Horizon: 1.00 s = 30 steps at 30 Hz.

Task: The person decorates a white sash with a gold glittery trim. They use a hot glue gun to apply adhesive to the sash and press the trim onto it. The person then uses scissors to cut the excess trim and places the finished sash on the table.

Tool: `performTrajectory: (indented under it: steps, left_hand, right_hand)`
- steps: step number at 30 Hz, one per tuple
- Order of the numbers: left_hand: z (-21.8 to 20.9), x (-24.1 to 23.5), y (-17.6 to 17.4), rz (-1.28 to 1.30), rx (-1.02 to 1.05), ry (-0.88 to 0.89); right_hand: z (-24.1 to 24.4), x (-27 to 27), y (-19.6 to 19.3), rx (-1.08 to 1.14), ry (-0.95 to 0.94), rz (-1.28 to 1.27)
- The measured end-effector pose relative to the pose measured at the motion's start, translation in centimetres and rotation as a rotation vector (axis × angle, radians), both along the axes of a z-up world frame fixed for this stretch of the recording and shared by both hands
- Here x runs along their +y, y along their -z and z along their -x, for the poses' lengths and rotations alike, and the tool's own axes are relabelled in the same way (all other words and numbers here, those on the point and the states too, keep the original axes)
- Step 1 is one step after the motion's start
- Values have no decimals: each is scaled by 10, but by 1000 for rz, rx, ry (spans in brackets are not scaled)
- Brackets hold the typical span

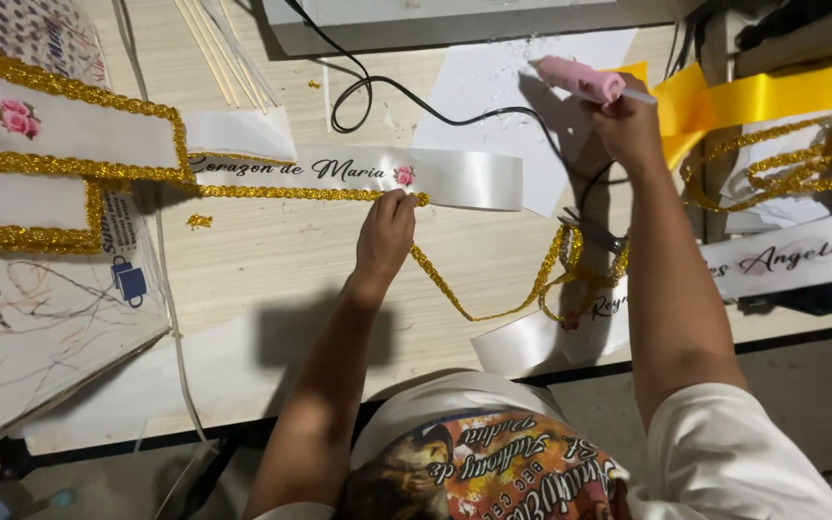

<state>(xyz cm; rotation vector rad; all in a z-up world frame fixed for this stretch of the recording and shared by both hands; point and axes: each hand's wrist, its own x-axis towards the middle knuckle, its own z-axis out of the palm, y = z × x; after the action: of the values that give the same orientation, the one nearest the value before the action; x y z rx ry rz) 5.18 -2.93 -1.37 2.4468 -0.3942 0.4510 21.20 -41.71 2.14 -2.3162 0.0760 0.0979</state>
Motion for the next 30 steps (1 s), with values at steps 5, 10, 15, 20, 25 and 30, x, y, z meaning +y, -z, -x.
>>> performTrajectory:
  steps: [5, 10, 15, 20, 25, 30]
  left_hand:
    - [1, 1, -3, -3, -1, 4]
    - [1, -1, -4, 13, 11, 1]
    - [0, 1, -1, 0, -23, 4]
    - [2, 0, 1, -5, -14, -8]
    - [1, 0, 0, 8, -34, -14]
    - [4, 0, -2, -50, -66, 2]
  right_hand:
    - [-1, 7, -42, -98, -241, -94]
    - [-8, 25, -68, 49, -210, 267]
    - [-16, 51, -54, -93, -365, 279]
    - [-12, 59, -51, -67, -421, 512]
    - [4, 43, -77, -153, -408, 570]
    - [36, 31, -100, 153, -252, 0]
